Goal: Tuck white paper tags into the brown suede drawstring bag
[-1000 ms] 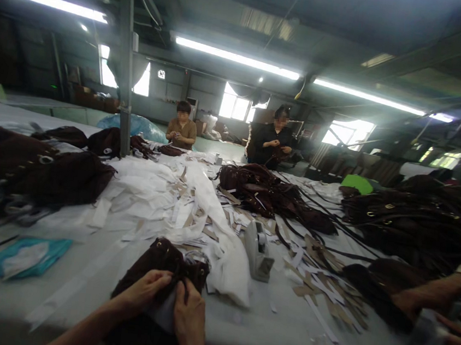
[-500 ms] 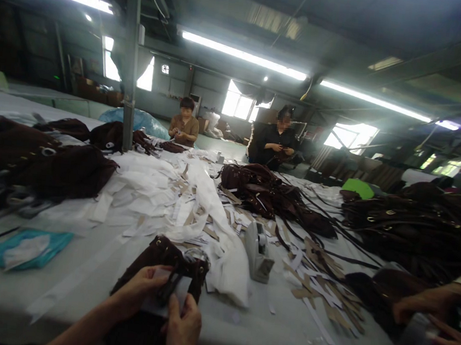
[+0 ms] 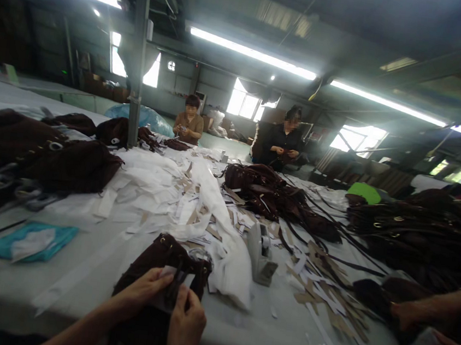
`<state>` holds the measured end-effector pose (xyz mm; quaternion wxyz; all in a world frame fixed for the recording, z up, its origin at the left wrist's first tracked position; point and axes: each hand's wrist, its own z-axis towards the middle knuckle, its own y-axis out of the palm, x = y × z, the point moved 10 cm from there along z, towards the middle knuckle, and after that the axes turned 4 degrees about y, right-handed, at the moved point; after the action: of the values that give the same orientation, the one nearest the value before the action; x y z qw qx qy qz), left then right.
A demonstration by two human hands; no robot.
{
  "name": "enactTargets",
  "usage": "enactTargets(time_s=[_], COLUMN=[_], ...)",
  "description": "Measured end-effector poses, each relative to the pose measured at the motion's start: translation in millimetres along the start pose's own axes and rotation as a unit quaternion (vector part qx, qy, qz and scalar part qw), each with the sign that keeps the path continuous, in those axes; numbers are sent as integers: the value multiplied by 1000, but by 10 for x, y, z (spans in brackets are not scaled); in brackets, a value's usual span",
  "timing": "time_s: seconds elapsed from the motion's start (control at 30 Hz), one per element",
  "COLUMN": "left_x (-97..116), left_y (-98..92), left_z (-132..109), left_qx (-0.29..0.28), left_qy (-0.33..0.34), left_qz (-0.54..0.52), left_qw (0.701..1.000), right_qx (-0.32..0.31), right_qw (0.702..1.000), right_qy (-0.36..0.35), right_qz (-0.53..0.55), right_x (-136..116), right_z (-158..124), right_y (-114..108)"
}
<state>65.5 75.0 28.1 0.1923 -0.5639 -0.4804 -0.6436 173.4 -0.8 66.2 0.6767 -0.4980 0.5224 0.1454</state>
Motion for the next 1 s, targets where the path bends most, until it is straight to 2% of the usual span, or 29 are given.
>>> enactTargets(time_s=[0.13,0.23,0.3,0.37,0.5,0.73,0.87,1.0], left_x=[29,46,81,132,217,262,260,195], left_y=[3,75,114,119,63,-48,-115,-211], left_z=[-50,-122,-155,-155,-101,-52,-45,-49], left_qx=[-12,-66,-98,-106,-68,-5,33,69], left_qy=[13,15,25,45,80,122,108,70], left_qz=[11,7,18,52,134,206,201,145], left_qw=[1000,998,995,992,985,971,973,985], right_qx=[15,42,76,111,141,66,61,31], right_qw=[1000,999,996,989,971,989,990,990], right_qy=[-1,-2,-23,-71,-148,-129,-126,-139], right_qz=[-12,-18,-33,-62,-121,-38,-35,-10], right_x=[25,74,65,-3,-132,-125,-161,-213], right_z=[62,72,54,17,-42,-25,-85,-106], right_y=[-7,-6,-17,-14,48,92,124,187])
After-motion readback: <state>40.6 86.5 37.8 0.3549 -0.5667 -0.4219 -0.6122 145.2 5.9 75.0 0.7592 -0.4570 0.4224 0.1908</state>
